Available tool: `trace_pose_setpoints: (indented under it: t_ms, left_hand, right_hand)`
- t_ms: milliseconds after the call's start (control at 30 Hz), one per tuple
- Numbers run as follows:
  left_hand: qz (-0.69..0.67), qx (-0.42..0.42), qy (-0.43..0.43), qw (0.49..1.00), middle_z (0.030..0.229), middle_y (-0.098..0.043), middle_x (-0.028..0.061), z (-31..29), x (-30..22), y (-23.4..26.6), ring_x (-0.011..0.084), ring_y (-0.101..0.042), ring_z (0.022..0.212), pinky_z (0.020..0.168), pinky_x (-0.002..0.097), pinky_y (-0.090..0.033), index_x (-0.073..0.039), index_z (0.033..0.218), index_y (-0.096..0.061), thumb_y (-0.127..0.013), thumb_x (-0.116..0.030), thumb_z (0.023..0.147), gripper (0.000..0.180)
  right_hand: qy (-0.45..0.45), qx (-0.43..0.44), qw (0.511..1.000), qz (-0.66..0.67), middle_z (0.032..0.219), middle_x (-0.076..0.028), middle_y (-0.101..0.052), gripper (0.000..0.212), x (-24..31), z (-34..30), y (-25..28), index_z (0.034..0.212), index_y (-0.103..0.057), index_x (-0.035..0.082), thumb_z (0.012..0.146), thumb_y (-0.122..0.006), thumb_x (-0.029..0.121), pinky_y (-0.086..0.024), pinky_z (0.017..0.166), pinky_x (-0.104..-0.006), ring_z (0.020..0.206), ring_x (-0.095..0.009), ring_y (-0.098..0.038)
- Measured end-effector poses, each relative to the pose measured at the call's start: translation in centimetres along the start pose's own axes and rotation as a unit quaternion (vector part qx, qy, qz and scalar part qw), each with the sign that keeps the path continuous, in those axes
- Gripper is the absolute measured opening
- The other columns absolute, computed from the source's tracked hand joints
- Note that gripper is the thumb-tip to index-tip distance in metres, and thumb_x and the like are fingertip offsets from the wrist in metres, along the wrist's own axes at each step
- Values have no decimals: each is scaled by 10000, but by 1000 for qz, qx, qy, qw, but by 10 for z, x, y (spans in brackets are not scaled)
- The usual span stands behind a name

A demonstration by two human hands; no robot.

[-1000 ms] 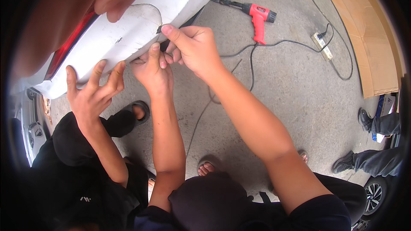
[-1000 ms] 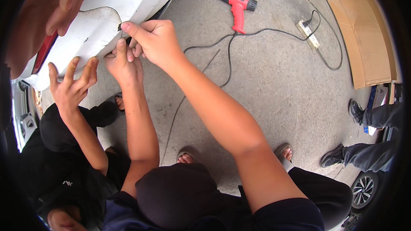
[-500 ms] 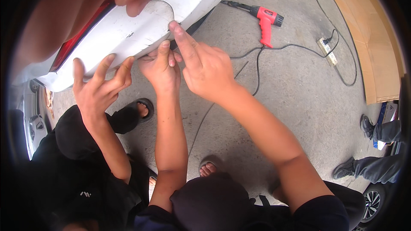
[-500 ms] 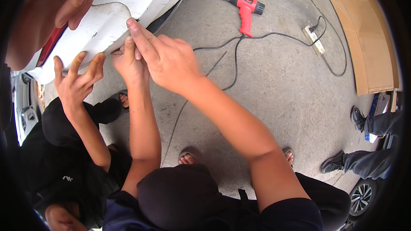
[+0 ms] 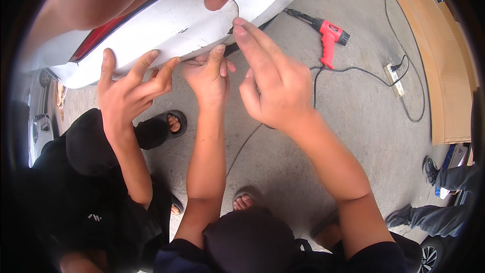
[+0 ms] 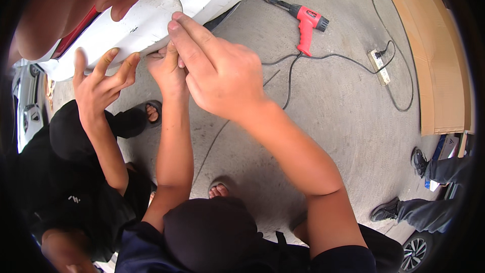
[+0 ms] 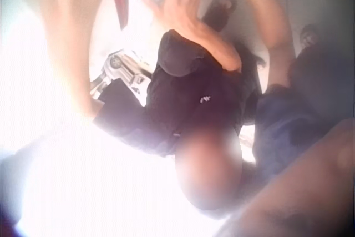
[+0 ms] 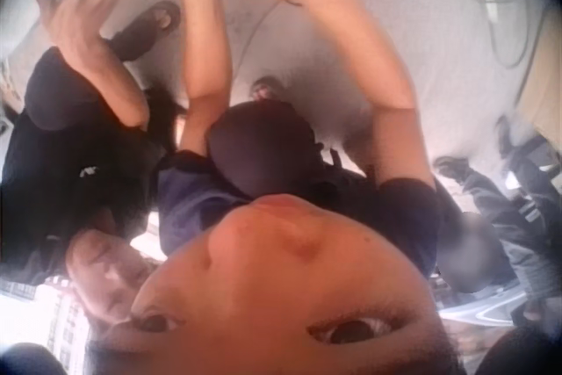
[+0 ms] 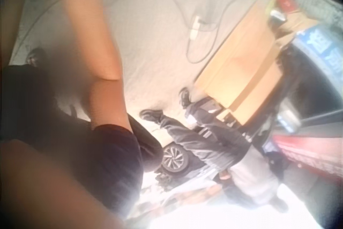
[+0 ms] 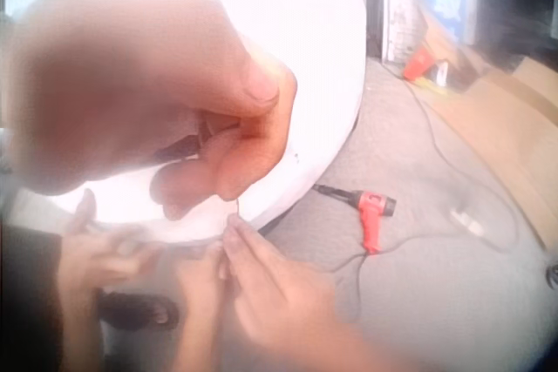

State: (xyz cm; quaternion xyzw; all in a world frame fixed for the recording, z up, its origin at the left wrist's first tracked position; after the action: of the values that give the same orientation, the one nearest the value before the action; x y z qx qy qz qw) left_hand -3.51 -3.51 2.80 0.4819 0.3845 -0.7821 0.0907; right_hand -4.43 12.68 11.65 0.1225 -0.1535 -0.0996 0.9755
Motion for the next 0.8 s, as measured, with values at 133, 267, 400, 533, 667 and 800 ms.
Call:
trace_pose_setpoints:
  t_ms: [133,267,400,533,667,800]
  left_hand:
    - [-30,6,-15,999,820,-659,120,1,-1,-3,105,-485,486,456,278,-514,92,1102,-555,-687,85,888,252]
    - [-46,15,-3,999,857,-667,135,1,3,-2,106,-485,488,465,288,-519,100,1086,-551,-683,97,879,245]
    - [-26,15,0,1000,875,-674,139,1,2,-2,103,-491,493,467,283,-516,102,1067,-556,-692,85,876,236]
    - [1,20,18,1000,756,-640,77,0,0,-5,99,-480,504,497,271,-417,114,1209,-522,-664,55,932,317]
    - [-8,13,15,1000,760,-644,74,-2,-2,-6,98,-482,504,501,267,-424,94,1172,-538,-668,48,929,279]
    - [-10,15,14,1000,768,-649,74,-2,-1,-6,94,-485,503,499,261,-426,84,1159,-543,-667,48,926,266]
  right_hand:
    - [41,57,997,-10,1316,-160,-661,703,0,44,-1,1380,-571,23,678,-587,-18,-513,534,-309,624,-236,-631]
    - [81,143,979,-118,1175,-140,-665,644,2,65,-6,1336,-575,29,694,-593,-17,-497,531,-379,644,-308,-618]
    - [79,153,983,-58,994,-165,-626,568,-2,72,-4,1300,-573,19,734,-591,-28,-488,576,-442,717,-365,-611]
    - [54,194,979,-28,941,-192,-608,563,-5,74,-8,1325,-561,14,765,-586,-29,-475,613,-474,738,-398,-591]
    - [20,235,971,-50,900,-201,-603,586,-2,67,-7,1364,-548,13,780,-576,-30,-473,629,-472,737,-401,-587]
    - [22,194,981,-16,905,-208,-602,615,-2,66,-5,1395,-540,20,783,-566,-36,-478,644,-463,743,-400,-588]
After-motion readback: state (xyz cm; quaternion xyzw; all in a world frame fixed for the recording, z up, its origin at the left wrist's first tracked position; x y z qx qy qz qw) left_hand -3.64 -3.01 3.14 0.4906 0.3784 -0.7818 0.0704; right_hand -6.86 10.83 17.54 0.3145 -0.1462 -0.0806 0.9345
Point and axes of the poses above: each hand's wrist, its own z-axis towards the middle knuckle, its own y-axis out of the back of the hand, x = y × z, the point moved 6 cm from there along z, towards the middle knuckle
